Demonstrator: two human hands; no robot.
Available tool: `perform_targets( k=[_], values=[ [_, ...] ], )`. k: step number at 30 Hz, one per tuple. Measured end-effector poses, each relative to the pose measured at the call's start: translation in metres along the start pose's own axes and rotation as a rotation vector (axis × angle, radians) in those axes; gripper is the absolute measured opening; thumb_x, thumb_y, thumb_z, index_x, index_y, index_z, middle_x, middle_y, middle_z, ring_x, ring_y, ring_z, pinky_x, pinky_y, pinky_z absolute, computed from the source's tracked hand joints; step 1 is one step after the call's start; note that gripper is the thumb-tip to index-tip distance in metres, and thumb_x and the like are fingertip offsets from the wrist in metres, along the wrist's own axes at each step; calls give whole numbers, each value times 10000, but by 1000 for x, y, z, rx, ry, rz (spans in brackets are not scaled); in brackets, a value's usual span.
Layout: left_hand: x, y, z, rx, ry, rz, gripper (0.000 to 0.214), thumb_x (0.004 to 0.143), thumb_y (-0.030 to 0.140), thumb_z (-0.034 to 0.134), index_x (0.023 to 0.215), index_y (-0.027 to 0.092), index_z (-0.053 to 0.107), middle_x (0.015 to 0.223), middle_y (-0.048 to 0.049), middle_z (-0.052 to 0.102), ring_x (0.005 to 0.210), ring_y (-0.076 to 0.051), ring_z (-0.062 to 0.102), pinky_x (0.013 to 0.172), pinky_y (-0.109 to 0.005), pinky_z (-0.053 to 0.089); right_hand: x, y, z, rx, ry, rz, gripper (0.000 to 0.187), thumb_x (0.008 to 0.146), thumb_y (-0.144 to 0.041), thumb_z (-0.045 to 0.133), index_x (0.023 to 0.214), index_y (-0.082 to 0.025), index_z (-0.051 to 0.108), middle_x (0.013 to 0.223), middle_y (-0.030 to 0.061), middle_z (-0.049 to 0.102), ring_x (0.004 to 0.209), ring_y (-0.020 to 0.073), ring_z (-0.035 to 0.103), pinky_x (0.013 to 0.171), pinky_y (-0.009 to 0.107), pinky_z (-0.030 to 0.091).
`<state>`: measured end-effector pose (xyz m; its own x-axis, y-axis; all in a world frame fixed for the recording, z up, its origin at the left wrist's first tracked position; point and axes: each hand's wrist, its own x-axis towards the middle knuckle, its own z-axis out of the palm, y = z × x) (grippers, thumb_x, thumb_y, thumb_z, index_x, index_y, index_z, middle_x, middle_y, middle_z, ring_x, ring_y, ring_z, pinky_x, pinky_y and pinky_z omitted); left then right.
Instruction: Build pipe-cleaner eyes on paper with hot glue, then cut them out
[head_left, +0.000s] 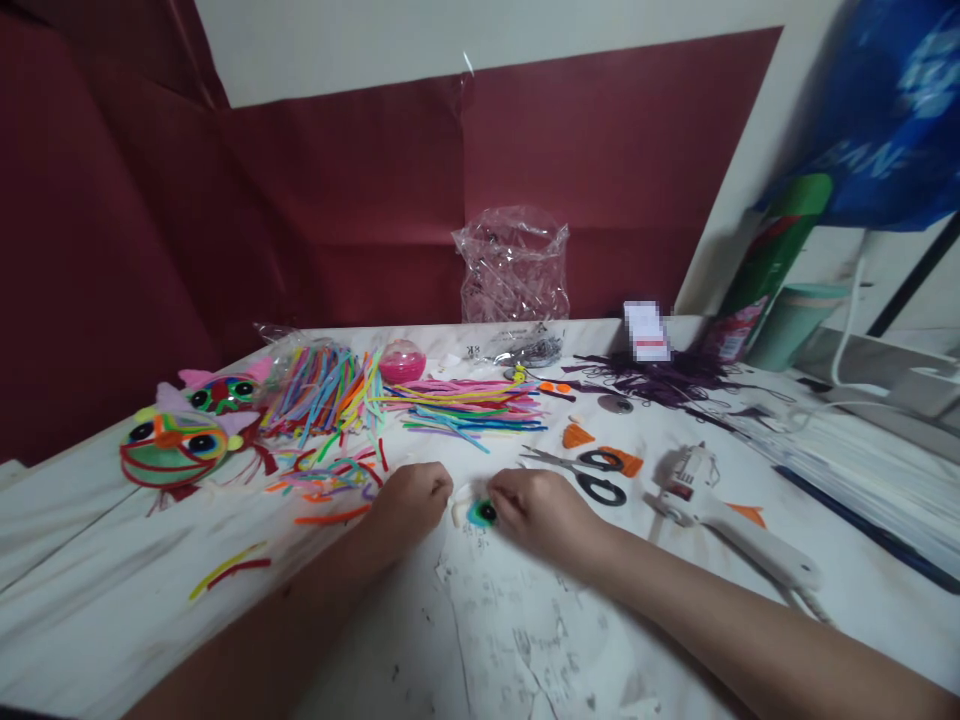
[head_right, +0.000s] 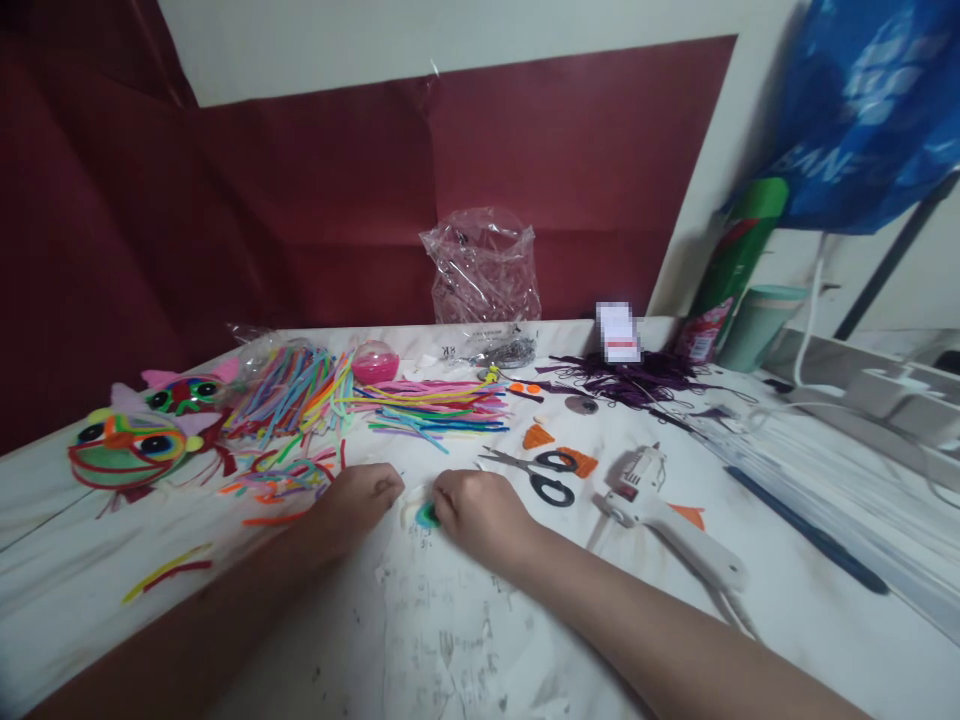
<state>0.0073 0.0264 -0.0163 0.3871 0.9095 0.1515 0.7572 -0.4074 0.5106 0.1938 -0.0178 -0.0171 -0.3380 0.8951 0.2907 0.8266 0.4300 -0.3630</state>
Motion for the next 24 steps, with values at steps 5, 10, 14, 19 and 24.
perform_targets(
  k=[5,10,14,19,24],
  values=[
    [0,-6,3,61,-178,200,184,640,99,524,736,196,648,724,4,566,675,-145,522,617,-237,347,2,1,1,24,-114,10,223,751,-94,492,662,-175,681,644,48,693,544,135,543,514,229,304],
    [-3,-3,5,50,-208,208,122,690,139,535,730,183,642,723,1,554,672,-142,525,624,-239,358,5,4,-1,63,-163,30,243,725,-73,492,714,-172,713,678,51,716,559,134,556,516,220,322],
    [-3,-3,8,44,-186,176,118,684,168,558,767,182,641,742,-1,568,683,-144,535,620,-235,368,6,4,-2,69,-170,42,233,736,-87,496,697,-173,708,654,47,701,549,133,537,514,224,318],
    [-4,0,11,38,-179,159,115,693,196,573,786,185,640,752,-2,566,689,-147,531,624,-238,372,6,4,-3,81,-182,54,233,739,-89,497,704,-176,710,655,45,695,552,131,533,515,220,324],
    [-7,6,12,34,-154,191,74,718,168,545,739,182,615,716,10,534,679,-142,503,616,-244,348,6,4,-4,95,-187,59,223,748,-104,500,727,-170,711,652,46,684,540,127,515,508,217,323]
  ],
)
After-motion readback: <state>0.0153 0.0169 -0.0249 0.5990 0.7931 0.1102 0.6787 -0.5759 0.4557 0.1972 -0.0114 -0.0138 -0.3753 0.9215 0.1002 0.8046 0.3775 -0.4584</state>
